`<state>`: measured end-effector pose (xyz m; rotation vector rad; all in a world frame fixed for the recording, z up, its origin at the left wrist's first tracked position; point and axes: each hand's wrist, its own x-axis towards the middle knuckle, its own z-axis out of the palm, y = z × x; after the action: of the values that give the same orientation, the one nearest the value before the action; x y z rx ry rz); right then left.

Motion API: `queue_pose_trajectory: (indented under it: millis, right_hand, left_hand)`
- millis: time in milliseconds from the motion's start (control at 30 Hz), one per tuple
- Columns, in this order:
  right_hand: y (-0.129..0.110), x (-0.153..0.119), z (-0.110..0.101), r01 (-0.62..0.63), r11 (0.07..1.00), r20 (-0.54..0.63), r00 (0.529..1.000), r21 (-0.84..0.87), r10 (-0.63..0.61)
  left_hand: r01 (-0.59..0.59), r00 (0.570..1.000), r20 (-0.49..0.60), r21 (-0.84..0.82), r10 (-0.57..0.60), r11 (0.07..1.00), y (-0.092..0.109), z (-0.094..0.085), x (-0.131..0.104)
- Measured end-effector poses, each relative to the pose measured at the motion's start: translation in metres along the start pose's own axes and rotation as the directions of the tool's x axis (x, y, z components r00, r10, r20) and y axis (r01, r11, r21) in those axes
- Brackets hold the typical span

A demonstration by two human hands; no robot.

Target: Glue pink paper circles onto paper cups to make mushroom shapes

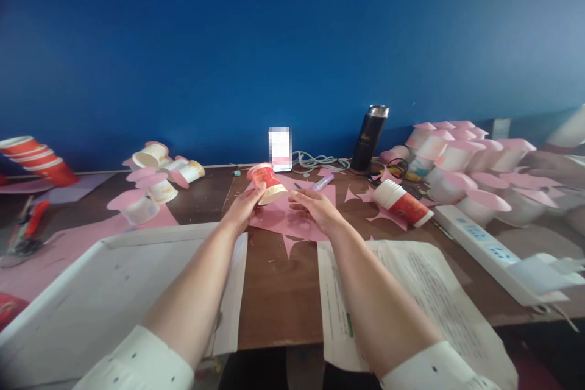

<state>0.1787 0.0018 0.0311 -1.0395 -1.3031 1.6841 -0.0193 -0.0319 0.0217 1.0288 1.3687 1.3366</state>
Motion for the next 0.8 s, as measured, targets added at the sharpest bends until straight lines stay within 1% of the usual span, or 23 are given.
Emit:
queue_pose_trajectory:
  millis: [133, 233, 333, 433, 633, 733, 800]
  right_hand:
    - [0.001, 0.000, 0.002, 0.038, 0.997, -0.011, 0.999, -0.064, -0.038]
    - [0.006, 0.004, 0.002, 0.112, 0.983, -0.043, 0.992, -0.144, -0.119]
    - [0.012, 0.008, 0.004, 0.187, 0.959, -0.081, 0.975, -0.214, -0.208]
    - [0.014, 0.009, 0.007, 0.217, 0.948, -0.062, 0.969, -0.234, -0.237]
    - [0.011, 0.002, 0.016, 0.316, 0.909, 0.046, 0.948, -0.272, -0.315]
    - [0.009, 0.000, 0.019, 0.322, 0.875, 0.060, 0.945, -0.362, -0.323]
    - [0.010, -0.001, 0.021, 0.325, 0.851, 0.060, 0.942, -0.413, -0.331]
  left_hand:
    - [-0.086, 0.996, 0.006, 0.133, 0.086, 0.987, 0.006, 0.000, -0.003]
    - [-0.155, 0.987, -0.006, 0.229, 0.161, 0.961, 0.008, -0.001, -0.003]
    - [-0.229, 0.973, 0.024, 0.213, 0.229, 0.950, 0.006, 0.001, -0.003]
    - [-0.292, 0.955, 0.092, 0.154, 0.281, 0.944, 0.006, 0.004, -0.005]
    - [-0.345, 0.929, 0.217, 0.209, 0.300, 0.915, 0.007, 0.007, -0.010]
    - [-0.371, 0.914, 0.258, 0.216, 0.314, 0.903, 0.004, 0.008, -0.010]
    - [-0.374, 0.911, 0.272, 0.235, 0.309, 0.897, 0.003, 0.009, -0.010]
